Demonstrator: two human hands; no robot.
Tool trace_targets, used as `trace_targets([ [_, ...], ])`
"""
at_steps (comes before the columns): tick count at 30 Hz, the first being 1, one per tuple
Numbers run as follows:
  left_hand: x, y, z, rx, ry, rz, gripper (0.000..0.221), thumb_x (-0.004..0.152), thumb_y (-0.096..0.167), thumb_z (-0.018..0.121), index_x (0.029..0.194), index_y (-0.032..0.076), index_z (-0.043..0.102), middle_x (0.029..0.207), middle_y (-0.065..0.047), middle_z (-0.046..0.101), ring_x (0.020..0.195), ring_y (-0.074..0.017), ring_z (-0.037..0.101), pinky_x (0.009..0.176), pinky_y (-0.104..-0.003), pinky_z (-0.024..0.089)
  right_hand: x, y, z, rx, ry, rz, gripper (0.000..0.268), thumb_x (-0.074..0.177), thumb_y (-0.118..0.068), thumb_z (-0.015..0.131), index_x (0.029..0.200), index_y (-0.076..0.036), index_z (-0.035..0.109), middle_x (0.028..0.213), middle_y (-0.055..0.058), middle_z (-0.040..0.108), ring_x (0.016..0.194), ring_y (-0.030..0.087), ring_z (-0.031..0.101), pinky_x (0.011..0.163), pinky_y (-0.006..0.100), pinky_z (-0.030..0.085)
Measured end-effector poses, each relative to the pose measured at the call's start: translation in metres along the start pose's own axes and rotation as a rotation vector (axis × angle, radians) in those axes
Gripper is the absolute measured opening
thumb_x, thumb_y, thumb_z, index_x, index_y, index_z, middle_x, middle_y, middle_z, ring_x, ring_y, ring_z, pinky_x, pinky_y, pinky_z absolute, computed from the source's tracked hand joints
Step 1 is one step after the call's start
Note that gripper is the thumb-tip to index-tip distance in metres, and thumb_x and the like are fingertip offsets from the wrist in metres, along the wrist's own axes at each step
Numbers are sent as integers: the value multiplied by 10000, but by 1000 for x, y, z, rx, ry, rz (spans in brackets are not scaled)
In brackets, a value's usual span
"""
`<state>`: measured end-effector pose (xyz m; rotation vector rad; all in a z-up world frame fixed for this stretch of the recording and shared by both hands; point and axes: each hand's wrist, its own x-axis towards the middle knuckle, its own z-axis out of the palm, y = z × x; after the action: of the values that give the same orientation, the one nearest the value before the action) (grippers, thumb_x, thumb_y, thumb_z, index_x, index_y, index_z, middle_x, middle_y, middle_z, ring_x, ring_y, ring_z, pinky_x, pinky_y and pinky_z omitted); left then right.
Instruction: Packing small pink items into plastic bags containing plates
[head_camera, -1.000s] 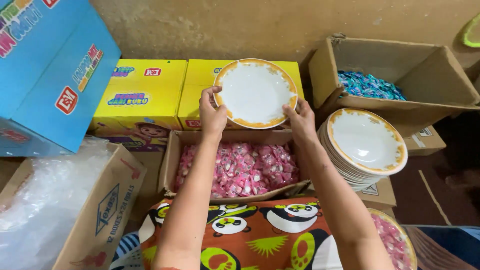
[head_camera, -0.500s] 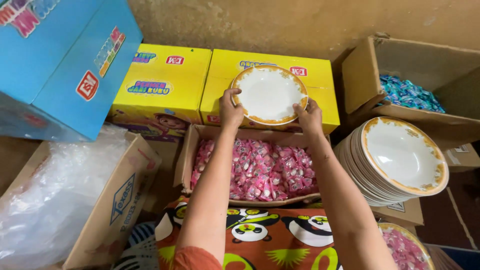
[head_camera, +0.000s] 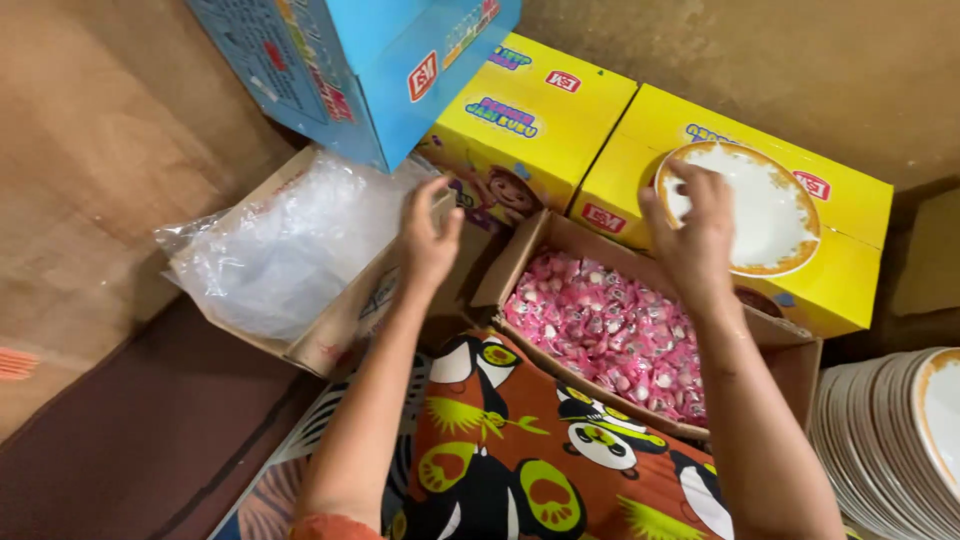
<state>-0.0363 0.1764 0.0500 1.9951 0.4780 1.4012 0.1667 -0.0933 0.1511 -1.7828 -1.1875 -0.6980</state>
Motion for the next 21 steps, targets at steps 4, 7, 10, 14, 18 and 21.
trace_targets([
  [4,-4,-31,-102,199,56,-240,444,906,109,695,1342,148,619,1281,-144,605,1253,-368,571,985,-459,497,4,-73,95,93,-174,-95,417,902,-220,801,1285,-103,683,1155,118,623,1009,333,631,795,416,557],
  [7,-10,-67,-126,321,7,-444,412,904,182,697,1308,231,637,1297,-100,596,1298,-339,555,1073,-469,450,-2,-104,160,137,-254,-215,292,882,-299,800,1106,-140,700,1094,64,645,1047,289,640,888,386,547],
  [10,-20,-96,-123,373,-69,-534,436,887,228,716,1315,260,638,1302,-91,610,1311,-335,558,1113,-480,428,-3,-110,215,154,-451,-109,360,911,-155,727,1262,-153,645,1090,62,582,1005,283,610,807,401,566],
  [14,-38,-121,-111,376,-56,-499,475,867,206,733,1330,238,633,1285,-151,611,1245,-422,588,1080,-521,448,-3,-97,271,143,-509,48,214,891,-182,731,1081,-113,658,1164,130,565,1035,398,645,803,502,589],
  [18,-45,-125,-110,332,-10,-499,485,850,212,740,1323,247,636,1279,-135,615,1233,-406,600,1070,-502,457,-8,-85,316,122,-537,351,596,922,-194,720,1465,-210,474,1281,204,468,1131,480,619,915,590,567],
  [21,-40,-118,-111,327,-8,-560,491,856,217,729,1335,256,631,1284,-147,606,1242,-401,595,1070,-502,463,-8,-76,339,229,-607,525,725,926,-201,720,1566,-246,382,1408,321,437,1282,535,535,1055,635,469],
])
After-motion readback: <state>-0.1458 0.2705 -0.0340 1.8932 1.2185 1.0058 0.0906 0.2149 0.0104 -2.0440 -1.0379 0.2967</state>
